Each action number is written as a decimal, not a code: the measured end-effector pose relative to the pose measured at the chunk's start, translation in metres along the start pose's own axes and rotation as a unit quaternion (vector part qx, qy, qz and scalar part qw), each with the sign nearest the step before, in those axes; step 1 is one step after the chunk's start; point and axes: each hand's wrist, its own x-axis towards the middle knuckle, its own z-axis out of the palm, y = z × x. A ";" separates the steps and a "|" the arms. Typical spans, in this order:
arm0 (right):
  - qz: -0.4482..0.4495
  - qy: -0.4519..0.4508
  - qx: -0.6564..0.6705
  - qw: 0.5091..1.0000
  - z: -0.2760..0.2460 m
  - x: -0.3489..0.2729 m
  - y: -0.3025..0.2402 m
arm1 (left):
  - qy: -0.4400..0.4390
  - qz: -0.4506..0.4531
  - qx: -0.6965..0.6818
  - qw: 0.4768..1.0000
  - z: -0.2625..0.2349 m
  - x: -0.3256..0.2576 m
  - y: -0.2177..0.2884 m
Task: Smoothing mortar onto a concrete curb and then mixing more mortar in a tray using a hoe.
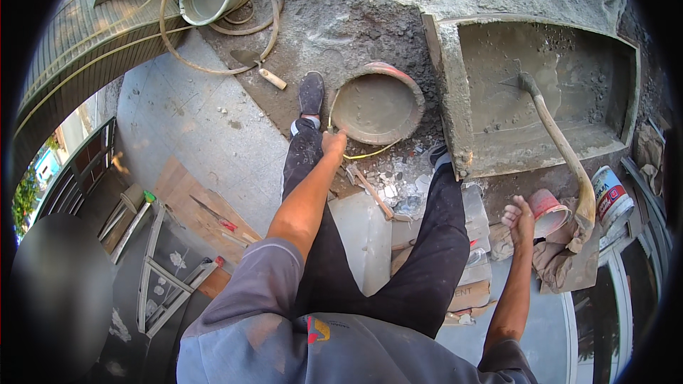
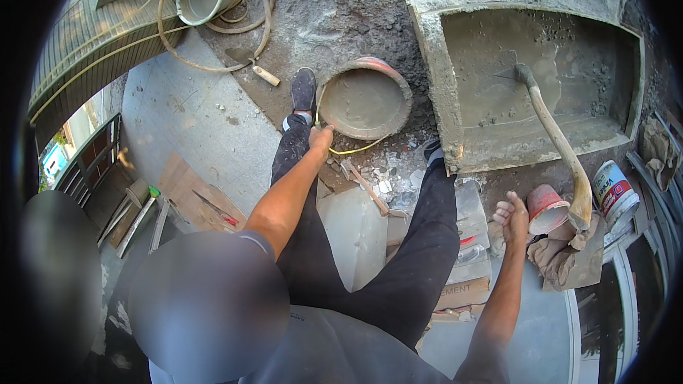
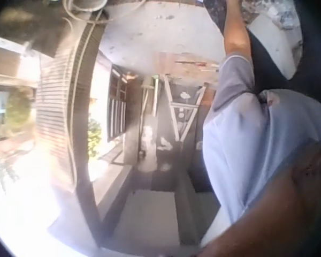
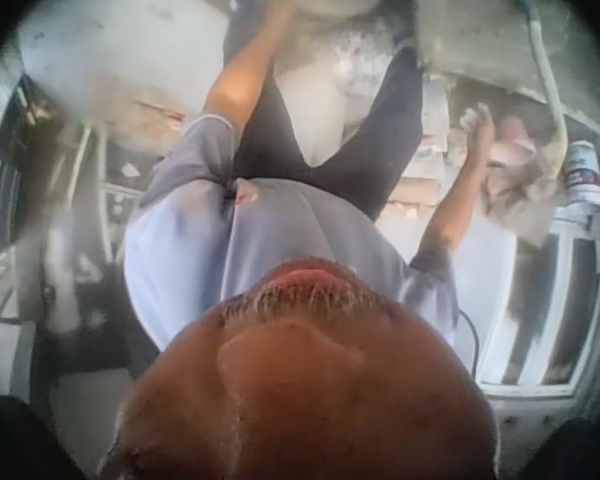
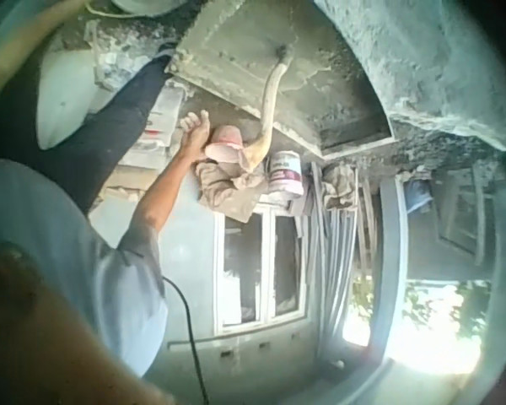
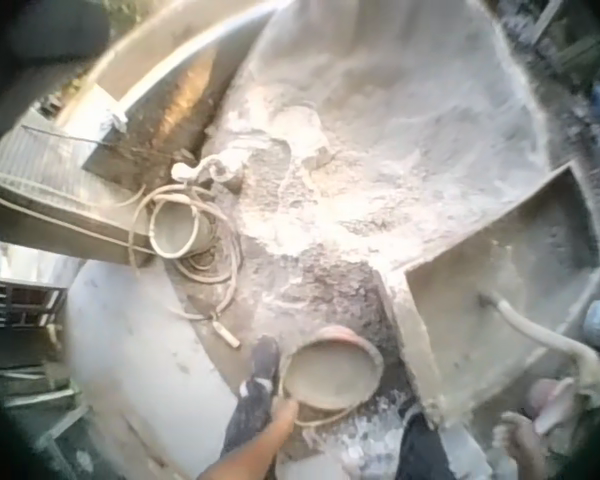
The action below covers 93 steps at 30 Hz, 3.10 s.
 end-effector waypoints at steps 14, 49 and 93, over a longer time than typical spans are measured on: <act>0.008 0.016 -0.194 0.981 0.043 -0.149 0.091 | -0.233 -0.129 -0.455 0.850 -0.104 -0.080 0.121; -0.242 -0.165 -0.532 0.794 0.515 -0.220 -0.058 | 0.093 -0.107 -0.457 0.878 -0.512 0.215 -0.148; -0.042 -0.425 -0.326 0.843 0.859 -0.216 0.364 | -0.076 -0.044 -0.684 0.724 -0.525 0.205 -0.129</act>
